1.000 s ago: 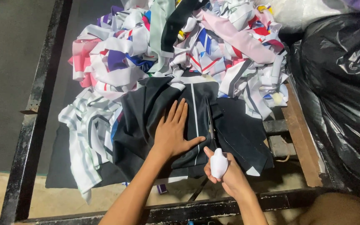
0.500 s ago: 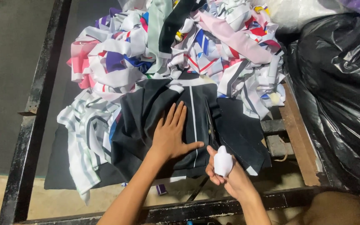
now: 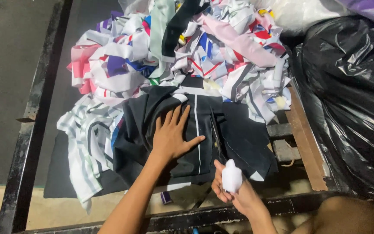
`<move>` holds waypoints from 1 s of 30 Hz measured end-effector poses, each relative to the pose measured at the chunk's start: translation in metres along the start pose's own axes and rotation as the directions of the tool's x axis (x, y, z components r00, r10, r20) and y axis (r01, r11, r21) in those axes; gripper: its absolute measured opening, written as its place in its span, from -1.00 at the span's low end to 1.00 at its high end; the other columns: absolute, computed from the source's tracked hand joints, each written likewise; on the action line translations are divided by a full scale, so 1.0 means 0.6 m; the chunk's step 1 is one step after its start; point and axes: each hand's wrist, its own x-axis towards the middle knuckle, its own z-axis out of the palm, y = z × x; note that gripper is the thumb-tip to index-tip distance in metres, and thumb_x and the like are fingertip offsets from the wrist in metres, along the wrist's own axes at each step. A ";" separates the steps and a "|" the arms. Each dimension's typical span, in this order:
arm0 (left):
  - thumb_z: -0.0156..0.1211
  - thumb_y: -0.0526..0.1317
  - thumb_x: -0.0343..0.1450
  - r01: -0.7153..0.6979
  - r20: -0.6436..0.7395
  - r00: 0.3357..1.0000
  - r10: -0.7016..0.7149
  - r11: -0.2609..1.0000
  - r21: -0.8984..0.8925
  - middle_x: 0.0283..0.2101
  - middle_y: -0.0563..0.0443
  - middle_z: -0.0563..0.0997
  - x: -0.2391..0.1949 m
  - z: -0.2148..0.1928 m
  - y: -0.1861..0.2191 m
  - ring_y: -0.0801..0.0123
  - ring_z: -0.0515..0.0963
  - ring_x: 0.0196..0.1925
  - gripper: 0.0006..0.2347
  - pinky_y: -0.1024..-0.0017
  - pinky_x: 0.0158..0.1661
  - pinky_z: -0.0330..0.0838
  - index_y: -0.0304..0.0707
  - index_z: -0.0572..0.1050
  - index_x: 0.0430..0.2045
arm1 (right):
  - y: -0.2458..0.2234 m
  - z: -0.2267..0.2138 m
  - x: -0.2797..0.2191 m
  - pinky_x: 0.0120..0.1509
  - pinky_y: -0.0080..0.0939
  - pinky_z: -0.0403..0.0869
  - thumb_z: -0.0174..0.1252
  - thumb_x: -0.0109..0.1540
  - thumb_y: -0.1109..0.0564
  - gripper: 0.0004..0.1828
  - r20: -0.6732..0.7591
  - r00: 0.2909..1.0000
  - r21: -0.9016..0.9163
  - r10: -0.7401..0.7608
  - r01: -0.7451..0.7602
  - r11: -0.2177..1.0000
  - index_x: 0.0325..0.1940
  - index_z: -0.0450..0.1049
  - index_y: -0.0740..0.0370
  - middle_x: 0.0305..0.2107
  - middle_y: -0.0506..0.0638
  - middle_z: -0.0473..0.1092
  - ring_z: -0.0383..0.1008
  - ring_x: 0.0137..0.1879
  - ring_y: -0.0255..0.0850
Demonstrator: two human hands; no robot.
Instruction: Cutting strips of black fabric from a larger piece using scissors on a workbench in a factory setting.
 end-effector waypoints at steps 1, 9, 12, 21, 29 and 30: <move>-0.25 0.55 0.31 0.037 0.064 0.997 -0.038 0.999 0.008 0.55 -0.13 0.04 -0.002 -0.002 0.000 -0.04 0.04 0.52 -0.07 -0.19 0.34 -0.07 0.07 -0.14 0.53 | -0.006 0.007 0.004 -0.57 -0.35 0.16 -0.04 0.43 -0.16 -0.41 0.021 1.000 -0.021 -0.021 0.022 1.000 -0.60 0.22 0.21 -0.67 0.16 0.32 0.14 -0.72 -0.27; -0.14 0.63 0.19 0.033 0.193 0.980 -0.038 0.999 0.025 0.59 -0.11 -0.17 -0.013 -0.015 0.010 -0.06 -0.14 0.58 0.07 -0.21 0.39 -0.22 0.08 -0.25 0.53 | -0.010 0.030 0.000 -0.57 -0.34 0.17 0.01 0.41 -0.14 -0.41 -0.040 0.999 -0.086 -0.009 0.005 0.996 -0.62 0.26 0.22 -0.70 0.16 0.34 0.18 -0.72 -0.24; -0.08 0.64 0.18 0.034 0.244 0.969 -0.043 0.999 0.041 0.60 -0.08 -0.25 -0.017 -0.018 0.014 -0.06 -0.19 0.59 0.11 -0.20 0.40 -0.26 0.07 -0.30 0.53 | -0.012 0.032 0.000 -0.59 -0.36 0.14 0.05 0.39 -0.17 -0.40 -0.059 0.998 -0.098 -0.007 0.002 0.995 -0.64 0.26 0.21 -0.71 0.15 0.33 0.17 -0.73 -0.25; -0.04 0.65 0.17 0.037 0.241 0.969 -0.052 0.997 0.068 0.60 -0.07 -0.22 -0.018 -0.017 0.013 -0.04 -0.17 0.58 0.13 -0.16 0.39 -0.24 0.08 -0.32 0.53 | 0.017 0.011 0.026 -0.47 -0.33 0.28 -0.03 0.44 -0.04 -0.46 -0.017 0.996 -0.078 -0.088 0.087 0.993 -0.57 0.36 0.30 -0.73 0.15 0.34 0.16 -0.74 -0.26; -0.02 0.64 0.17 0.039 0.252 0.966 -0.053 0.997 0.061 0.61 -0.08 -0.24 -0.019 -0.016 0.012 -0.05 -0.19 0.59 0.14 -0.15 0.40 -0.25 0.05 -0.35 0.53 | 0.001 0.046 0.023 -0.53 -0.33 0.18 0.06 0.39 -0.14 -0.38 -0.086 0.992 -0.090 -0.089 0.081 0.993 -0.70 0.24 0.19 -0.77 0.12 0.30 0.15 -0.74 -0.26; -0.03 0.64 0.17 0.038 0.257 0.965 -0.052 0.998 0.059 0.61 -0.07 -0.26 -0.019 -0.017 0.012 -0.04 -0.20 0.59 0.14 -0.14 0.41 -0.26 0.05 -0.34 0.53 | 0.007 0.038 0.030 -0.45 -0.33 0.24 0.01 0.42 -0.10 -0.45 -0.067 0.993 -0.083 -0.102 0.096 0.992 -0.58 0.33 0.27 -0.75 0.12 0.30 0.16 -0.72 -0.27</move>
